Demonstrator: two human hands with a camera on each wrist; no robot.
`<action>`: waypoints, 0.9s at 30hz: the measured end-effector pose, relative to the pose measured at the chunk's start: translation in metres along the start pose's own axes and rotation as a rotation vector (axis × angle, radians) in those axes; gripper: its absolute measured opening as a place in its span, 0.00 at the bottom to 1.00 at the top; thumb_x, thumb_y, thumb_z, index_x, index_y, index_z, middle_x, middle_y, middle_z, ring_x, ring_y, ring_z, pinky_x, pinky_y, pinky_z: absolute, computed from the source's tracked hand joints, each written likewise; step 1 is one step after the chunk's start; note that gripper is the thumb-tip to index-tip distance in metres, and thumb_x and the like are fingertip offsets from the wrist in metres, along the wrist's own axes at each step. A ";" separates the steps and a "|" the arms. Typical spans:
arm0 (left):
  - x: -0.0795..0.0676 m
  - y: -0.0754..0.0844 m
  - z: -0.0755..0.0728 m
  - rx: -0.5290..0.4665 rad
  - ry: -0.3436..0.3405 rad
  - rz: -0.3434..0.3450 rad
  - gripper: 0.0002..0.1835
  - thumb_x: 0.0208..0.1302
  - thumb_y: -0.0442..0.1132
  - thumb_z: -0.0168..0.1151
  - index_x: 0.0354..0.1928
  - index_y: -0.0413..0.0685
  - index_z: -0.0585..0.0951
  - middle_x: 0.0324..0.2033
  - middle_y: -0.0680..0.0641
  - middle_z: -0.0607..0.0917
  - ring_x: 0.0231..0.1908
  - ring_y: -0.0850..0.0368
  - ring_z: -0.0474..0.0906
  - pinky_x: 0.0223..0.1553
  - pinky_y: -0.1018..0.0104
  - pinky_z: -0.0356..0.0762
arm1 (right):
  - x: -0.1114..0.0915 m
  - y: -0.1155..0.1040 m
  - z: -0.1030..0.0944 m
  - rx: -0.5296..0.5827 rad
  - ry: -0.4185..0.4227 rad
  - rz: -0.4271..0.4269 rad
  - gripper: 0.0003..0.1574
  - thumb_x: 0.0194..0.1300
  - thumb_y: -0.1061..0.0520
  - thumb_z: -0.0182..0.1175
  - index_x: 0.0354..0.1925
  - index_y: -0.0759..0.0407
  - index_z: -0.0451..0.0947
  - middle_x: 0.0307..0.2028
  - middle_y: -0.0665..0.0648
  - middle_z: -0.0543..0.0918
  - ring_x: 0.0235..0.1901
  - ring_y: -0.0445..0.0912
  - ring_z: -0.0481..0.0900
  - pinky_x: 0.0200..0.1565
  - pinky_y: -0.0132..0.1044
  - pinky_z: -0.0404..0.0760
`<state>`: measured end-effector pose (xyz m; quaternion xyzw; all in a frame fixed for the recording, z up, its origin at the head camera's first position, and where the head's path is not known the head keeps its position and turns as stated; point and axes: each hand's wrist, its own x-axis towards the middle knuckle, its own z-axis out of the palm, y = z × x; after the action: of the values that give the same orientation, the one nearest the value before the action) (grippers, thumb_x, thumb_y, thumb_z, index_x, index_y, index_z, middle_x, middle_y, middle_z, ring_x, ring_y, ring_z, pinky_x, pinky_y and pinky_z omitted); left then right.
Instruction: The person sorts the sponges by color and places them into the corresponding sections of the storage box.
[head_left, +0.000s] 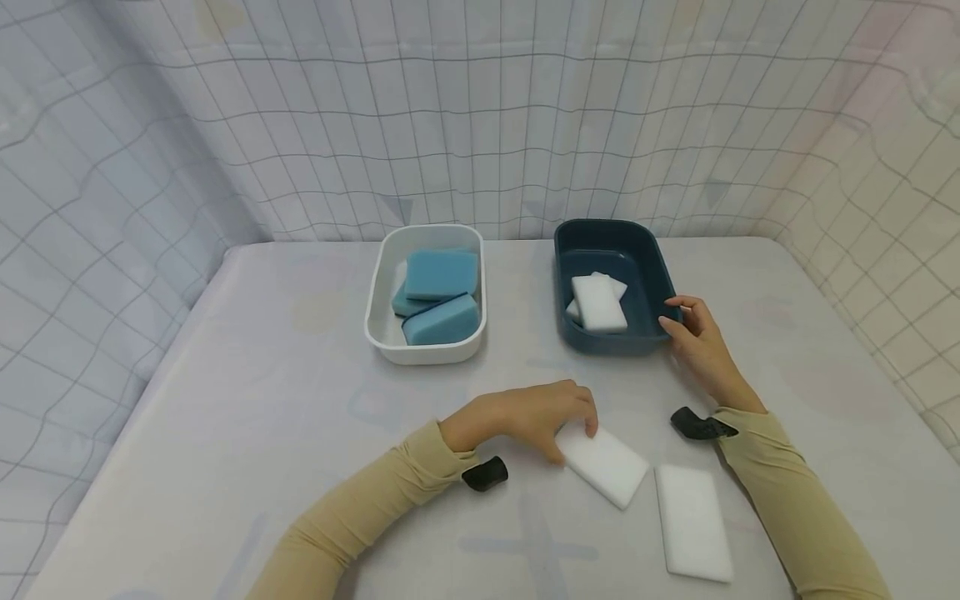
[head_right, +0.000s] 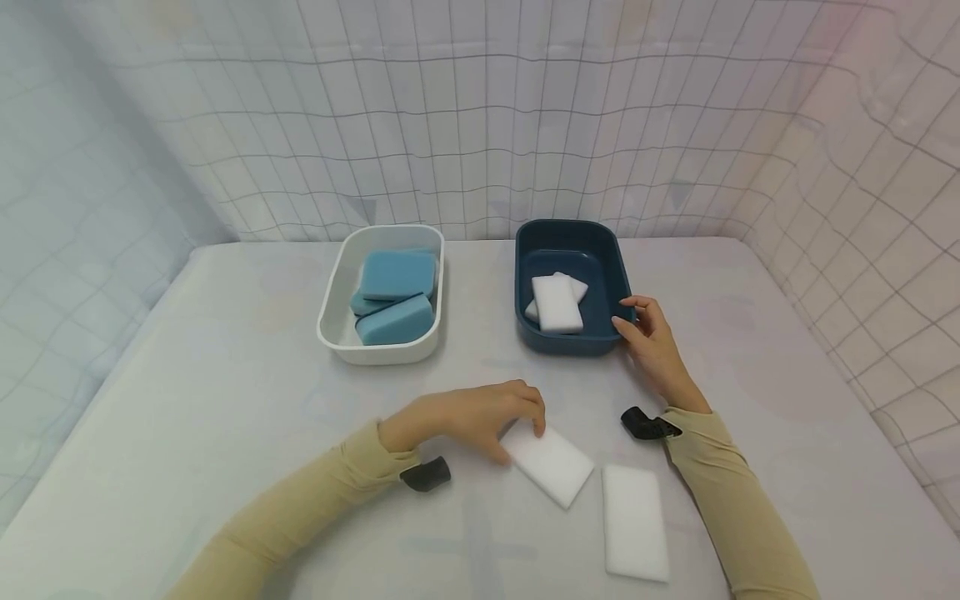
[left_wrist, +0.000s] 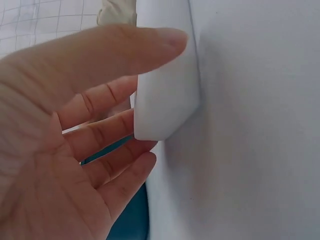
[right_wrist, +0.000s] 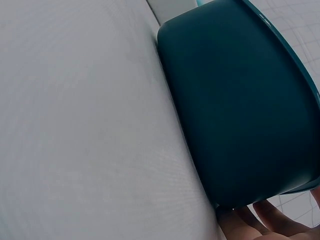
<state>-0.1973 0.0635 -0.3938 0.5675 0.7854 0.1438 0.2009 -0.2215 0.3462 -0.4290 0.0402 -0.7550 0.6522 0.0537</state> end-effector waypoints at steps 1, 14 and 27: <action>0.000 0.001 -0.001 0.020 -0.002 0.000 0.22 0.47 0.39 0.73 0.46 0.50 0.78 0.50 0.52 0.76 0.51 0.58 0.68 0.51 0.78 0.69 | 0.000 0.000 0.000 0.007 0.000 0.001 0.16 0.69 0.58 0.51 0.52 0.42 0.64 0.41 0.47 0.65 0.29 0.37 0.63 0.28 0.25 0.65; 0.002 0.001 0.000 0.074 0.007 0.013 0.20 0.47 0.37 0.71 0.45 0.50 0.77 0.47 0.53 0.77 0.48 0.58 0.68 0.49 0.77 0.68 | 0.001 -0.003 0.002 -0.001 -0.001 0.007 0.15 0.69 0.56 0.51 0.52 0.43 0.63 0.44 0.47 0.65 0.30 0.37 0.62 0.29 0.25 0.65; -0.003 -0.002 0.007 0.109 0.061 0.052 0.19 0.48 0.36 0.68 0.44 0.51 0.76 0.44 0.53 0.77 0.45 0.60 0.67 0.45 0.79 0.66 | 0.000 0.000 0.001 -0.030 -0.003 0.027 0.16 0.69 0.54 0.51 0.53 0.42 0.62 0.43 0.47 0.64 0.30 0.38 0.62 0.29 0.26 0.65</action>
<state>-0.1948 0.0604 -0.4002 0.5931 0.7829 0.1232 0.1418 -0.2217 0.3450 -0.4292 0.0302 -0.7654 0.6413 0.0441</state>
